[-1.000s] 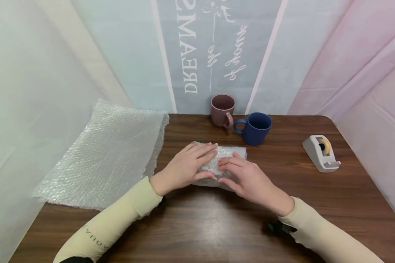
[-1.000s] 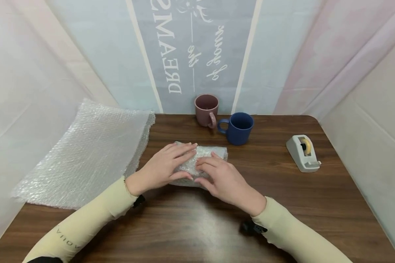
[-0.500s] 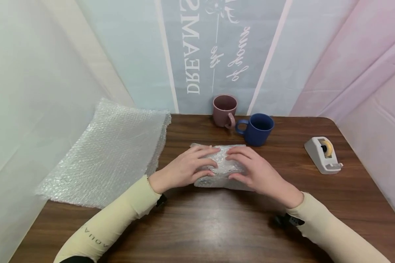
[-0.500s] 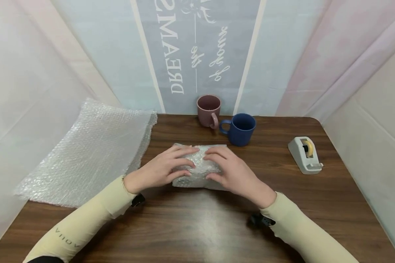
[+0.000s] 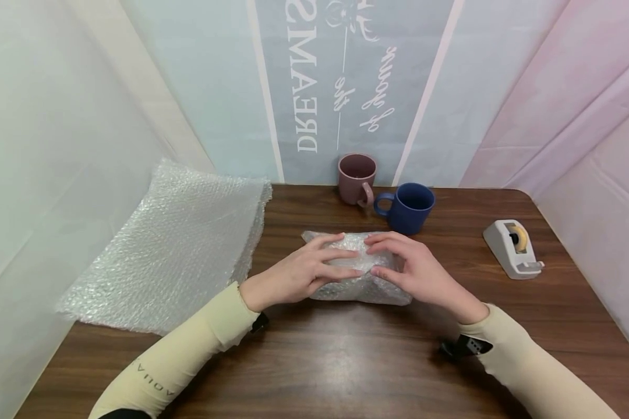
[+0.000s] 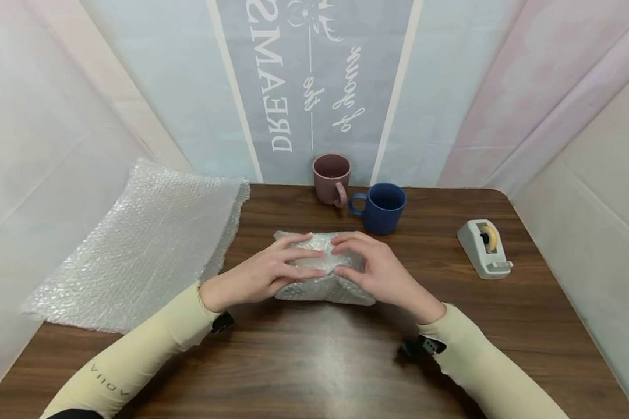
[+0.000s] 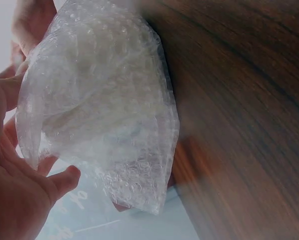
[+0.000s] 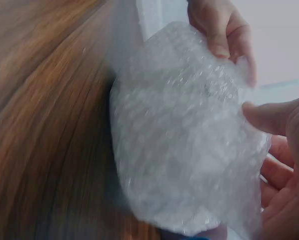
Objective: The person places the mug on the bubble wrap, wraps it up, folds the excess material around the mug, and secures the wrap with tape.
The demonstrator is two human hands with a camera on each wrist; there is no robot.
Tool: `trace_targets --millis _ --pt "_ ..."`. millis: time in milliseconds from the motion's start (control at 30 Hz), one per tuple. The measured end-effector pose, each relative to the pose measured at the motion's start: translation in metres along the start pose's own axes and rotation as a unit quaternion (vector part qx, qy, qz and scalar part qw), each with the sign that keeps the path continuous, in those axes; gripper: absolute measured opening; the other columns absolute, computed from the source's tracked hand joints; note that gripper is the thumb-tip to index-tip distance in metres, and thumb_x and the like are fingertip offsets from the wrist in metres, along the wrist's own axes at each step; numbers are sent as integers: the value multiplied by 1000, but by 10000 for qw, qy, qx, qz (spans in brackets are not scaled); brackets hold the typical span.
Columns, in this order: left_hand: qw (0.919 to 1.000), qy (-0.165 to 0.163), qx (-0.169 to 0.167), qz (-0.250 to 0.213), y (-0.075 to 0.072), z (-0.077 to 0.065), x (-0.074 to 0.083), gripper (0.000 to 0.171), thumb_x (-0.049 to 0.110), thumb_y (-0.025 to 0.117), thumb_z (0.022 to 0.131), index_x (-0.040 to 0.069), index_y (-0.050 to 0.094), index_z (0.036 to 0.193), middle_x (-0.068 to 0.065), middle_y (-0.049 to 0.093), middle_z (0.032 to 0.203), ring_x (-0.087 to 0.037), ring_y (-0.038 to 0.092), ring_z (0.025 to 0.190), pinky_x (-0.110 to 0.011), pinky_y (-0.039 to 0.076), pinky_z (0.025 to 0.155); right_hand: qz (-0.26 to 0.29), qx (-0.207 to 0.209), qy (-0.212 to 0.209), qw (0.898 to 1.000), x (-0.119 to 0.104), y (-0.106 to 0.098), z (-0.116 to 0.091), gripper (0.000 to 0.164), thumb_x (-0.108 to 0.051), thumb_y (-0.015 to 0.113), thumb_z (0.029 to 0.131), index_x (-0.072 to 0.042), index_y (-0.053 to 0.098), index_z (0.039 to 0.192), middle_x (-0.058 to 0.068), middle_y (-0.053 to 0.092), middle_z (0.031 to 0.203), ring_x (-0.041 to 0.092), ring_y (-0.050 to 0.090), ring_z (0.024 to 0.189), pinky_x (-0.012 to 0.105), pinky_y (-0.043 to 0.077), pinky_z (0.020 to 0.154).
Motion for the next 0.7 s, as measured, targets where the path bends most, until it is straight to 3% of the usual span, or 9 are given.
trace_targets --millis 200,333,467,600,700 --pt "9999 -52 47 112 -2 -1 2 42 2 68 93 25 70 129 1 55 144 -35 33 143 -38 33 114 236 -145 235 9993 4 1 2 29 -12 81 84 -20 71 111 1 61 131 16 58 110 33 47 69" --pt "9998 -17 73 198 -3 -1 4 41 1 69 92 25 72 126 2 57 141 -35 34 142 -39 35 112 125 -98 141 9998 3 2 0 29 -13 81 84 -18 72 111 1 61 131 20 56 120 35 50 77" --pt "9993 135 156 307 -4 -1 6 47 -5 70 88 24 73 124 1 59 139 -36 36 142 -37 39 109 -108 119 -93 9998 -3 -3 -4 31 -10 82 83 -16 72 111 1 62 131 19 57 120 28 50 85" --pt "9985 266 247 407 -4 -2 8 53 -12 70 83 24 73 123 0 60 138 -37 36 142 -34 45 104 -451 626 -282 9966 -4 -31 -17 33 0 81 80 -14 72 109 1 65 125 15 60 114 19 45 91" --pt "9981 277 288 459 -4 -3 7 52 -11 70 83 24 74 122 -1 60 137 -37 36 142 -32 49 98 -989 1119 18 9888 7 -66 -33 33 5 81 77 -13 74 104 2 69 117 6 60 108 12 42 87"
Point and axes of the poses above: each hand's wrist, its own z-axis towards the middle knuckle, its own y-axis out of the palm, x = y × z, the point moved 7 cm from there along z, towards the middle knuckle
